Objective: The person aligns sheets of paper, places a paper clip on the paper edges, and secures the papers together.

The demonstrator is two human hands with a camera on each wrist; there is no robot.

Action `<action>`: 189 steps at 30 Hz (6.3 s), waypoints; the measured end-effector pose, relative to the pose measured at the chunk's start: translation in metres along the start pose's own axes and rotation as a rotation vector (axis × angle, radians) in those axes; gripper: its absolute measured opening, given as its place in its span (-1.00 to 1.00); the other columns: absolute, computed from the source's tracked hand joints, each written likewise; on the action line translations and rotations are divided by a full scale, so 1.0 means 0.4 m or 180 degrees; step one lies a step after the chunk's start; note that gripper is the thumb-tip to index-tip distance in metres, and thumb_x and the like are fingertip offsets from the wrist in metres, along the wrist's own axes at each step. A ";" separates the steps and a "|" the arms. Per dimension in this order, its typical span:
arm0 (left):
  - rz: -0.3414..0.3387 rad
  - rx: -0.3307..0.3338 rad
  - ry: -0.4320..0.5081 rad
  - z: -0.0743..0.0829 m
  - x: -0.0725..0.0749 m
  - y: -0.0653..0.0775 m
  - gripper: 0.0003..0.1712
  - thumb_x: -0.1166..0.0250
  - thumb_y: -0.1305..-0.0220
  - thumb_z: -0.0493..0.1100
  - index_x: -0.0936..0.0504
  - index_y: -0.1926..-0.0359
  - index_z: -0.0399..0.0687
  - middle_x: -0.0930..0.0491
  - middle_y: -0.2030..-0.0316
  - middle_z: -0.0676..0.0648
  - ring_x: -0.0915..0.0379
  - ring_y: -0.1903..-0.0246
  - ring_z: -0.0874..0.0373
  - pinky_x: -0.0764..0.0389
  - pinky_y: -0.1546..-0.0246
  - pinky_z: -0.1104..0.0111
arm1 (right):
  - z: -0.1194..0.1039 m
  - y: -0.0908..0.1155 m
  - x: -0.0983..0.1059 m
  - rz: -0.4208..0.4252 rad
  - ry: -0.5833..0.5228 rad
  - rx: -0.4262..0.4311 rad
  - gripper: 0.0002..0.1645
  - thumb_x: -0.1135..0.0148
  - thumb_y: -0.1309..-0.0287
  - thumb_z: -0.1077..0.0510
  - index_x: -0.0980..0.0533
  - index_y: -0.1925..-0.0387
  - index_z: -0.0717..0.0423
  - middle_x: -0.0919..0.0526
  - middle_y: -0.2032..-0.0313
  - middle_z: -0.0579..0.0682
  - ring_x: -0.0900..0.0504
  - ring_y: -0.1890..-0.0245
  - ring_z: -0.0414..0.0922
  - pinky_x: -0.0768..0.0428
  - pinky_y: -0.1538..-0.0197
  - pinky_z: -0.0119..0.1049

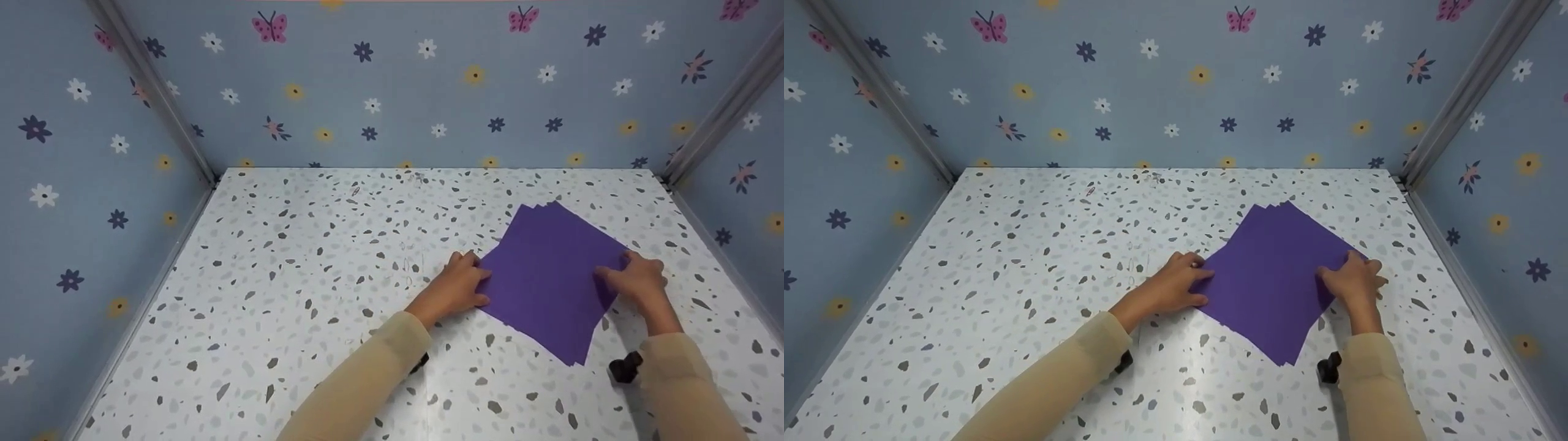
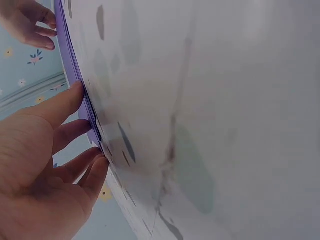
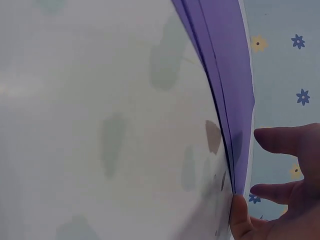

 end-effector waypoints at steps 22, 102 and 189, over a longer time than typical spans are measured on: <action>-0.0198 -0.0073 -0.0448 0.026 0.006 -0.007 -0.44 -0.30 -0.55 0.04 -0.57 -0.45 -0.02 -0.33 -0.55 -0.12 -0.23 -0.45 -0.02 -0.36 -0.46 0.29 | -0.068 -0.001 -0.045 -0.0157 0.0593 0.0070 0.08 -0.10 -0.46 -0.18 0.00 -0.53 0.61 0.04 -0.38 0.83 -0.03 -0.28 0.72 -0.17 -0.27 0.52; 0.0007 0.0099 -0.0638 -0.087 0.052 0.114 -0.50 -0.38 -0.48 0.01 -0.68 -0.31 -0.09 -0.55 -0.25 -0.24 -0.41 -0.18 -0.11 -0.61 -0.20 0.15 | -0.237 -0.013 -0.168 -0.0135 0.0965 0.0522 0.03 -0.10 -0.47 -0.25 -0.15 -0.56 0.47 -0.16 -0.38 0.73 -0.12 -0.33 0.63 -0.38 -0.24 0.48; 0.0339 0.0472 -0.0978 -0.143 0.069 0.265 -0.48 -0.52 -0.35 0.05 -0.67 -0.03 -0.31 -0.59 -0.04 -0.36 -0.52 -0.01 -0.17 -0.76 0.10 0.10 | -0.449 -0.052 -0.290 -0.0339 0.1052 0.1065 -0.11 -0.16 -0.54 -0.14 -0.19 -0.60 0.35 -0.07 -0.51 0.63 -0.08 -0.47 0.60 -0.24 -0.45 0.43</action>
Point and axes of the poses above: each hand's wrist, its own y-axis away from the middle knuckle, its own x-axis out of the back of the hand, z = x × y, the point moved 1 cm from there along -y, towards the middle knuckle
